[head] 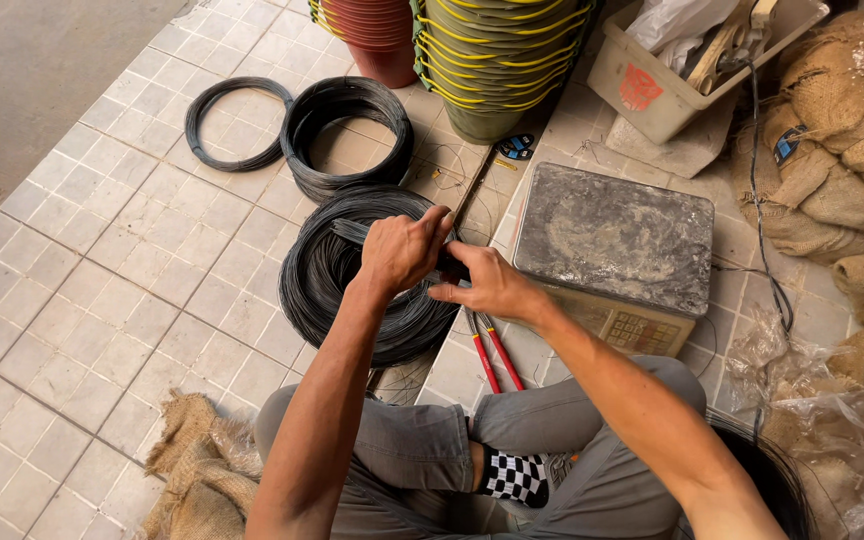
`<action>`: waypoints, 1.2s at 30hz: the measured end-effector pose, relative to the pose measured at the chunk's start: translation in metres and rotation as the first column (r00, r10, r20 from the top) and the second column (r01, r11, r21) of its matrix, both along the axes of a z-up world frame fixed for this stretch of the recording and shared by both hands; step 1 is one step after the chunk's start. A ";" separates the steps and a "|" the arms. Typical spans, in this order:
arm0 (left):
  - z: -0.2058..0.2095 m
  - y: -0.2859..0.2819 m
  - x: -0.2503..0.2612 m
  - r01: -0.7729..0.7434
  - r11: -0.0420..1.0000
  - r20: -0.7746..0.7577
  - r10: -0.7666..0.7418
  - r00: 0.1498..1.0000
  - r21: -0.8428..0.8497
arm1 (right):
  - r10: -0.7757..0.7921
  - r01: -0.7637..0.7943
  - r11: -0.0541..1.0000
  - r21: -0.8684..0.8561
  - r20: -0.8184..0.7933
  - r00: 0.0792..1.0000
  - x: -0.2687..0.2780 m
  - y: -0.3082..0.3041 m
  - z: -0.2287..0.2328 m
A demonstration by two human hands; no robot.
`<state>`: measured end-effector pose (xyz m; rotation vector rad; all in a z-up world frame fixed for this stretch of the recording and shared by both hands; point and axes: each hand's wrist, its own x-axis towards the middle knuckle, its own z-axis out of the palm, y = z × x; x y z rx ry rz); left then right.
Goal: The person sits on the floor and uses pliers to cut a length of wire from a large coil. They then gather the cut wire and wrap it into a smaller, tighter coil by hand, securing it with a twist.
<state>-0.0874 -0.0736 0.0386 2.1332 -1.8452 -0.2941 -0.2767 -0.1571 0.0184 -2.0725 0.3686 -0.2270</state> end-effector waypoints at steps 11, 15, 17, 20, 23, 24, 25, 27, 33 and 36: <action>0.000 -0.004 0.001 -0.054 0.998 -0.002 0.054 0.999 0.029 | -0.152 0.379 0.557 -0.739 0.358 0.921 0.013 0.007 -0.086; 0.003 -0.003 0.001 -0.071 0.997 -0.016 0.072 0.997 0.031 | -0.093 0.445 0.547 -0.709 0.477 0.874 0.012 0.017 -0.056; 0.001 -0.003 0.003 -0.065 0.997 -0.020 0.065 0.998 0.032 | -0.110 0.457 0.565 -0.687 0.486 0.867 0.013 0.018 -0.058; -0.006 -0.004 0.005 -0.064 0.997 -0.014 0.065 0.998 0.034 | -0.165 0.467 0.633 -0.617 0.481 0.861 0.016 0.021 -0.055; -0.010 -0.003 0.006 -0.080 0.996 -0.009 0.080 0.997 0.027 | -0.230 0.451 0.740 -0.500 0.443 0.867 0.021 0.021 -0.053; -0.011 -0.003 0.006 -0.090 0.996 -0.018 0.090 0.996 0.023 | -0.255 0.434 0.793 -0.427 0.415 0.874 0.022 0.020 -0.053; -0.009 -0.002 0.006 -0.088 0.996 -0.016 0.089 0.996 0.024 | -0.257 0.436 0.793 -0.426 0.416 0.873 0.023 0.015 -0.053; -0.005 0.003 0.005 -0.098 0.994 -0.035 0.101 0.994 0.055 | -0.215 0.277 0.937 -0.214 0.272 0.938 0.023 0.007 -0.053; -0.021 0.006 0.020 -0.192 0.981 -0.022 0.193 0.981 0.039 | -0.177 0.190 0.942 -0.278 0.070 0.982 0.008 0.010 0.021; -0.018 0.015 0.038 -0.245 0.967 -0.111 0.251 0.962 0.066 | -0.274 0.287 0.887 -0.363 0.089 0.958 -0.013 0.004 -0.012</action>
